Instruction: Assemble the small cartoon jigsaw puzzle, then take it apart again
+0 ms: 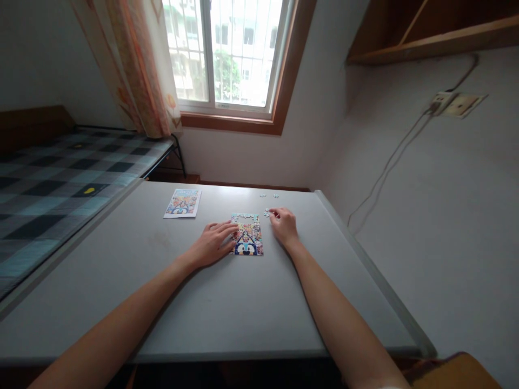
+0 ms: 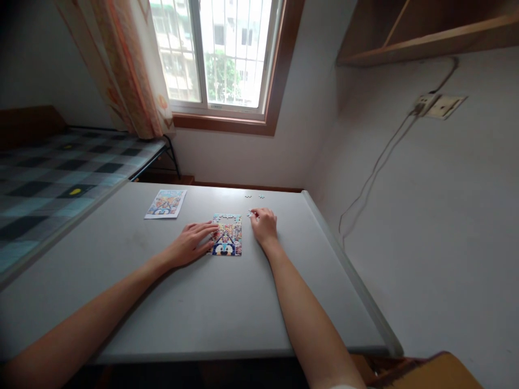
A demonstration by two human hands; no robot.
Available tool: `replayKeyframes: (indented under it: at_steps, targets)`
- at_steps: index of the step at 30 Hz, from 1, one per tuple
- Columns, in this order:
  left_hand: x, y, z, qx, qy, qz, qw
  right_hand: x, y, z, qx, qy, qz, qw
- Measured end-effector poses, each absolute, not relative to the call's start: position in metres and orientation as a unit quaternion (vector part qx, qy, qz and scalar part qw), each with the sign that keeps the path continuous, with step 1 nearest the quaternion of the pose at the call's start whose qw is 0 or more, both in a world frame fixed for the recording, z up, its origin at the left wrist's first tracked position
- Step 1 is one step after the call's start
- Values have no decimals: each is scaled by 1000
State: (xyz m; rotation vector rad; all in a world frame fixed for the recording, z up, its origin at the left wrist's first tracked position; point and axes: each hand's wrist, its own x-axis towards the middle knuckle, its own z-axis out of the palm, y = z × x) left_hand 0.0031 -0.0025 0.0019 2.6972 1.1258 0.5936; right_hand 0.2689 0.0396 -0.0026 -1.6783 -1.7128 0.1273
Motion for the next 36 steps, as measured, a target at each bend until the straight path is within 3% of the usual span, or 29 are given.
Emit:
replayKeyframes:
  at_steps: [9,18,30,36]
  targets:
    - [7,0,4,912,380,129,83,292,49,-9,-747,-554,25,366]
    - [9,-1,5,912,379,143,57,312,53,-10,-778,-503,16,376]
    - [8,4,-2,912,387,132,40,311,53,-8,-752,-541,28,377]
    - [8,3,-2,913,382,138,36,280,40,4,-691,-658,19,299]
